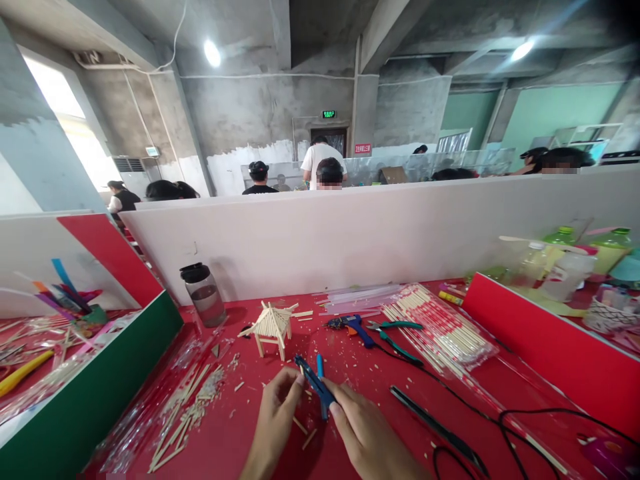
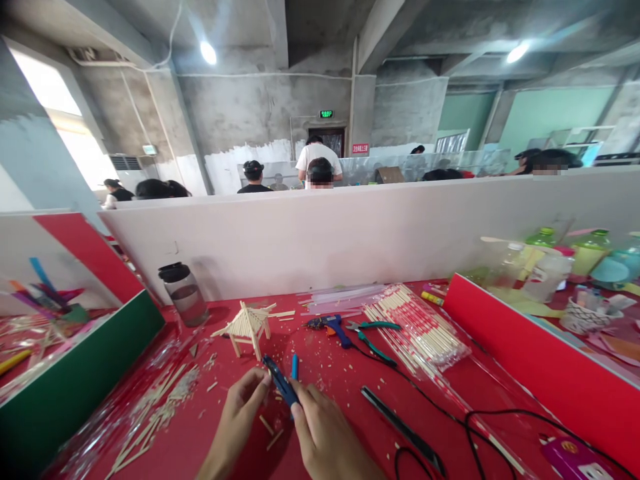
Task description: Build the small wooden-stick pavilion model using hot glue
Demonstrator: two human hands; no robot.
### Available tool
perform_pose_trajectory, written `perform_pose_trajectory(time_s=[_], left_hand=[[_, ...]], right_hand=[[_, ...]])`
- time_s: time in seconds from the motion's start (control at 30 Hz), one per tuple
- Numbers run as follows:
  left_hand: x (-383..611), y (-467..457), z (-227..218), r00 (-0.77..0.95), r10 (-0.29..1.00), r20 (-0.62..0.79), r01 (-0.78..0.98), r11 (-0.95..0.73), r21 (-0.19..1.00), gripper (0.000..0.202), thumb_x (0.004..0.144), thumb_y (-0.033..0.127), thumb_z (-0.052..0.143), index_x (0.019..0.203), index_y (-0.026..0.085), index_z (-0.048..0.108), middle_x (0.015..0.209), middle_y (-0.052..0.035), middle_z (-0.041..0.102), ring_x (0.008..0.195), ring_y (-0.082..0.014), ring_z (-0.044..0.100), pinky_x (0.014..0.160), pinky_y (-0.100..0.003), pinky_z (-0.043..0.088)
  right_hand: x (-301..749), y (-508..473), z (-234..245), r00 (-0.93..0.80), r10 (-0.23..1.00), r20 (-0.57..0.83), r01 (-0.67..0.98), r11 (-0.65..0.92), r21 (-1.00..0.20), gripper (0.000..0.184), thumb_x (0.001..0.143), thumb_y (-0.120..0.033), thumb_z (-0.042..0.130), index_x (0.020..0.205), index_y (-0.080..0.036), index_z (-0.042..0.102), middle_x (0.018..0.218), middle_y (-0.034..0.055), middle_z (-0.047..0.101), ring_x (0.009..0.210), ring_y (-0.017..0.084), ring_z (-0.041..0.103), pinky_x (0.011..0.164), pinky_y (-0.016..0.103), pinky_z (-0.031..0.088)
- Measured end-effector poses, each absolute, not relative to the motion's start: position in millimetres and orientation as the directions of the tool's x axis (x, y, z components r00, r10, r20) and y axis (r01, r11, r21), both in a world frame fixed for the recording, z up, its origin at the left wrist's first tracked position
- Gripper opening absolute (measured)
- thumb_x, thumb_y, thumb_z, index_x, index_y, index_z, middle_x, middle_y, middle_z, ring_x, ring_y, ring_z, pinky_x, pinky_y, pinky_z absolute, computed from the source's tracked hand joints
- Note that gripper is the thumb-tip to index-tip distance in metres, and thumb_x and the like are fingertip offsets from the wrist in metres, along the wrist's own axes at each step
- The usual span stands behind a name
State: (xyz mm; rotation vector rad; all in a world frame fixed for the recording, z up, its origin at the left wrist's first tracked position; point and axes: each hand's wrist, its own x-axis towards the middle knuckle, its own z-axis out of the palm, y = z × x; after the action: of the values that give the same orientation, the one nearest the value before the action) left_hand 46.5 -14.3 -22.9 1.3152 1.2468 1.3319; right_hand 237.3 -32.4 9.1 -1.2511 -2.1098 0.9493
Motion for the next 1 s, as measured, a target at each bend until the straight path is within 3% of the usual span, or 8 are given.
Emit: perform_pose_trajectory(time_s=[0.3, 0.57, 1.0], left_hand=[[43.5, -12.8, -16.9, -0.051, 0.999, 0.015, -0.06, -0.018, 0.998, 0.043, 0.076, 0.057, 0.068, 0.07, 0.016, 0.059, 0.061, 0.0017, 0.05, 0.056, -0.0104, 0.042, 0.055, -0.023, 0.033], [42.2, -13.7, -10.1, -0.066, 0.994, 0.085, 0.073, -0.08, 0.994, 0.047, 0.076, 0.061, 0.066, 0.068, 0.015, 0.062, 0.063, -0.001, 0.054, 0.06, -0.0129, 0.047, 0.06, -0.024, 0.039], [43.6, -14.1, -5.8, -0.058, 0.994, 0.095, 0.123, -0.087, 0.989, 0.05, 0.076, 0.064, 0.063, 0.067, 0.015, 0.062, 0.062, -0.0012, 0.055, 0.059, -0.0132, 0.047, 0.059, -0.024, 0.039]], right_hand=[[239.3, -32.7, 11.7, -0.456, 0.888, 0.057, 0.574, 0.342, -0.744, 0.051, 0.101, -0.042, 0.028, 0.146, -0.024, 0.043, 0.139, 0.0097, 0.055, 0.128, 0.022, 0.05, 0.108, 0.033, 0.036], [239.2, -32.7, 9.3, -0.435, 0.899, 0.06, 0.585, 0.332, -0.74, 0.049, 0.101, -0.043, 0.031, 0.143, -0.026, 0.047, 0.135, 0.0094, 0.059, 0.123, 0.024, 0.055, 0.103, 0.033, 0.04], [239.9, -32.4, 16.1, -0.455, 0.886, 0.093, 0.536, 0.355, -0.766, 0.047, 0.101, -0.041, 0.031, 0.141, -0.024, 0.05, 0.131, 0.0098, 0.062, 0.12, 0.022, 0.057, 0.1, 0.031, 0.041]])
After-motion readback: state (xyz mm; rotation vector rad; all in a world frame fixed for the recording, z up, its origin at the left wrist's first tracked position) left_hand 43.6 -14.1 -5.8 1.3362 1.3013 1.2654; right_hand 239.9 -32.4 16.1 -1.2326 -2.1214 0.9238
